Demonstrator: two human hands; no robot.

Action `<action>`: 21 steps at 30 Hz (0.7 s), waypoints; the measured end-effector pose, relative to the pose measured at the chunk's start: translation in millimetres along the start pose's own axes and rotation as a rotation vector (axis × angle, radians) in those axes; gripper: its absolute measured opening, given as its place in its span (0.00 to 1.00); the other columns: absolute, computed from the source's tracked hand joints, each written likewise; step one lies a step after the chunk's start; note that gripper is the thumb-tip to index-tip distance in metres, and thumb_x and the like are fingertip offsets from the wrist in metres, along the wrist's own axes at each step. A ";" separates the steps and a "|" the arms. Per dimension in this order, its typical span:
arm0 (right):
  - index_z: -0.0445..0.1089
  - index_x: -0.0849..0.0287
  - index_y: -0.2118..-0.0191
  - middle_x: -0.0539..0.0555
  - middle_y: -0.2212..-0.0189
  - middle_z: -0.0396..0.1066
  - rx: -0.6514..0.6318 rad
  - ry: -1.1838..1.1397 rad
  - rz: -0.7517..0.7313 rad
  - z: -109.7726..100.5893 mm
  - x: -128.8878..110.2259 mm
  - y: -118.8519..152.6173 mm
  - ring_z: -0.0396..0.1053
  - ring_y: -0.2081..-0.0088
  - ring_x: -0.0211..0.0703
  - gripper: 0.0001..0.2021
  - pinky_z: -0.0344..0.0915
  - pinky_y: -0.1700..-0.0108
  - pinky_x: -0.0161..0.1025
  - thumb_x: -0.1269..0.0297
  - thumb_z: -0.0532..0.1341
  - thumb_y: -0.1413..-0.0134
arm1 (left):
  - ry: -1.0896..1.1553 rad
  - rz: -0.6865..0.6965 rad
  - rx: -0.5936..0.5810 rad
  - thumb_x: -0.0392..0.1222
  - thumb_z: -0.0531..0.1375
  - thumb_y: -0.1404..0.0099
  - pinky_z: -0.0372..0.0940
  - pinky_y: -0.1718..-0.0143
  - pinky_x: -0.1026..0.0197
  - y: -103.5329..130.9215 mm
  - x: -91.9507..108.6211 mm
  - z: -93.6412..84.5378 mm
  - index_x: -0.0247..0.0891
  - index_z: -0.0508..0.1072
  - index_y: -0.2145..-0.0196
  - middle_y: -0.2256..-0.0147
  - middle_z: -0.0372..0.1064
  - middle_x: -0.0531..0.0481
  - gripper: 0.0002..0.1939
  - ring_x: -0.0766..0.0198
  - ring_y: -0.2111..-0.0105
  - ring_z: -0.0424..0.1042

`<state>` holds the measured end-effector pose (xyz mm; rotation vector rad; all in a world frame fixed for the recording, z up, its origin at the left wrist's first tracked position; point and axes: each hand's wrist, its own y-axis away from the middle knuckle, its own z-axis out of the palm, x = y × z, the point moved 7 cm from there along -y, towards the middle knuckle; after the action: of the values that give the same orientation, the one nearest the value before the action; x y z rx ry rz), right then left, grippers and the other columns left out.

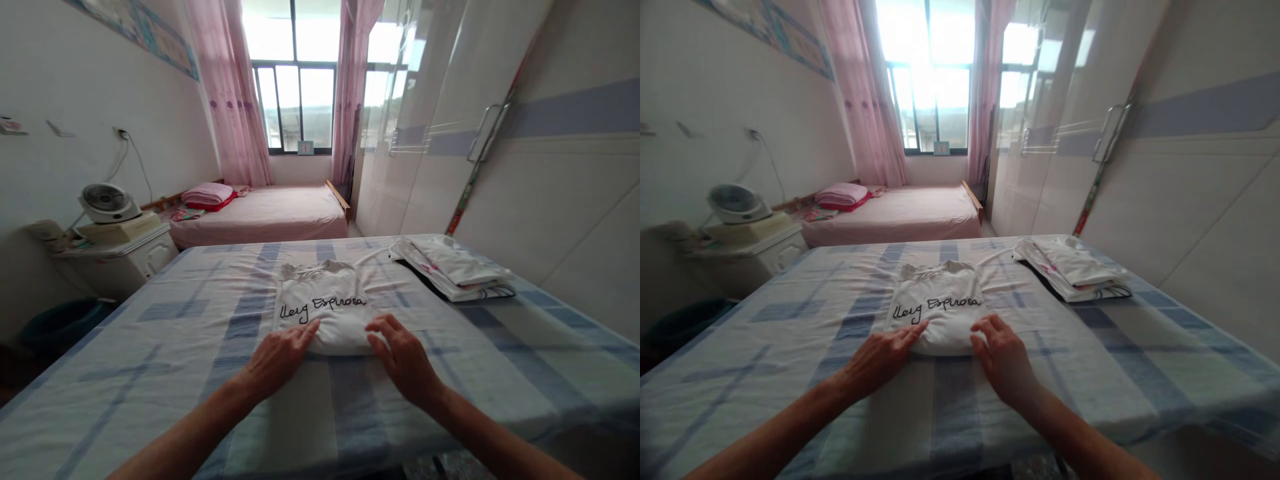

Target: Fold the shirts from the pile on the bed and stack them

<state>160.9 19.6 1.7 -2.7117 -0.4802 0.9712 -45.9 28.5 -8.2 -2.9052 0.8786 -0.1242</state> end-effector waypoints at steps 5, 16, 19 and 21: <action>0.70 0.58 0.56 0.56 0.59 0.72 -0.430 -1.004 0.368 46.6 -44.6 30.2 0.70 0.57 0.46 0.18 0.66 0.55 0.44 0.51 0.60 0.48 | -0.031 -0.156 0.069 0.33 0.49 0.37 0.69 0.58 0.52 -16.6 -14.1 -36.5 0.35 0.60 0.39 0.55 0.74 0.41 0.27 0.51 0.59 0.76; 0.70 0.55 0.64 0.47 0.66 0.75 0.223 -1.902 0.797 107.5 -40.4 -32.1 0.72 0.59 0.43 0.12 0.70 0.55 0.40 0.63 0.68 0.59 | -0.032 0.187 0.292 0.33 0.48 0.34 0.71 0.57 0.57 2.7 2.3 -38.8 0.34 0.66 0.46 0.52 0.72 0.41 0.20 0.56 0.54 0.73; 0.70 0.56 0.64 0.46 0.70 0.75 0.342 -1.863 0.783 82.8 -29.9 -38.9 0.73 0.63 0.41 0.14 0.72 0.60 0.38 0.74 0.67 0.60 | 0.092 0.257 0.340 0.42 0.49 0.31 0.68 0.51 0.59 8.1 -12.7 -42.6 0.39 0.64 0.43 0.47 0.69 0.45 0.20 0.59 0.49 0.69; 0.69 0.58 0.62 0.48 0.70 0.75 0.326 -1.853 0.752 55.3 -25.8 -50.5 0.73 0.66 0.40 0.14 0.73 0.63 0.37 0.76 0.65 0.58 | 0.169 0.135 0.391 0.47 0.46 0.30 0.64 0.47 0.58 3.4 -38.5 -40.9 0.40 0.63 0.42 0.44 0.66 0.46 0.22 0.60 0.45 0.66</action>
<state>94.9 61.7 -9.6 -0.8688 0.5296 3.0703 -84.2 44.0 30.2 -2.4930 0.9488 -0.4784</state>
